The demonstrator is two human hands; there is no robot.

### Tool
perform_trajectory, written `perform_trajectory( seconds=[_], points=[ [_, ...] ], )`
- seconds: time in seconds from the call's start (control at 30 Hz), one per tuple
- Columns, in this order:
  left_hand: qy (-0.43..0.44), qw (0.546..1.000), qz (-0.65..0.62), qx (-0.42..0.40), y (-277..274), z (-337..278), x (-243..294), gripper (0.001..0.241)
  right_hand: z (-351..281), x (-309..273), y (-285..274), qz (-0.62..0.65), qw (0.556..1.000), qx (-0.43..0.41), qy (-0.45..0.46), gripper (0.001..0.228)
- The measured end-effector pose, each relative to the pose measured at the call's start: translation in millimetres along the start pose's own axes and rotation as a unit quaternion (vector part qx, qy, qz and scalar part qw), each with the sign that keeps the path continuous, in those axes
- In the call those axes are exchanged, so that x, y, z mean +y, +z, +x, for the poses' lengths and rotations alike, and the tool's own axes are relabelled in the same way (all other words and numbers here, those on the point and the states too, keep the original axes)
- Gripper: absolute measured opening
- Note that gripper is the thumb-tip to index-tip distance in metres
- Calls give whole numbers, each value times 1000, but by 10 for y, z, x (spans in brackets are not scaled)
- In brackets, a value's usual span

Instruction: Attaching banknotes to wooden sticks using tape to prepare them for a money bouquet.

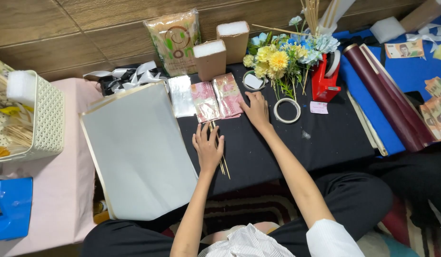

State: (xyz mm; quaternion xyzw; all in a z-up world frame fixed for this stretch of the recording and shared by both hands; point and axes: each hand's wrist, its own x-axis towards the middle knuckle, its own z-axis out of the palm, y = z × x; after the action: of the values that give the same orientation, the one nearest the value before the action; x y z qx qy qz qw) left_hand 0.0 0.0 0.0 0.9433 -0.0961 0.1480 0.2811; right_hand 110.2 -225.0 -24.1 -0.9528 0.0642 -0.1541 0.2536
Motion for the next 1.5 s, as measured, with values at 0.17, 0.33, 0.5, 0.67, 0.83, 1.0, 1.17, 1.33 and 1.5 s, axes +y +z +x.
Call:
perform_trajectory(
  seconds=[0.17, 0.33, 0.5, 0.67, 0.83, 1.0, 1.17, 1.33, 1.5],
  points=[
    [-12, 1000, -5, -6, 12, 18, 2, 37, 174, -44, 222, -65, 997, 26, -19, 30],
    [-14, 1000, -4, -11, 36, 29, -19, 41, 172, -175, 120, -53, 998, 26, 12, 19],
    [-17, 1000, -18, -6, 35, 27, -23, 43, 260, 177, 316, 124, 985, -10, 121, 18],
    [-17, 1000, -26, 5, 25, 21, -20, 42, -56, -131, -207, 393, 912, -7, 120, 18],
    [-11, 999, -41, 10, 29, 9, -25, 29, -447, -213, -452, 439, 897, -15, 48, 11],
    [42, 999, -9, 2, 21, -15, -31, 30, -752, -343, -654, 245, 969, -27, -33, 31],
    [111, 993, 23, -15, 134, -42, -95, 23, -1050, -336, -523, 80, 992, 54, -80, 22],
    [119, 993, 20, -8, 99, -64, -104, 25, -1472, -293, -229, -94, 992, 44, -70, 31],
    [93, 996, 16, -8, 125, -48, -135, 24, -1564, -322, -373, -100, 990, 31, -92, 35]
  ],
)
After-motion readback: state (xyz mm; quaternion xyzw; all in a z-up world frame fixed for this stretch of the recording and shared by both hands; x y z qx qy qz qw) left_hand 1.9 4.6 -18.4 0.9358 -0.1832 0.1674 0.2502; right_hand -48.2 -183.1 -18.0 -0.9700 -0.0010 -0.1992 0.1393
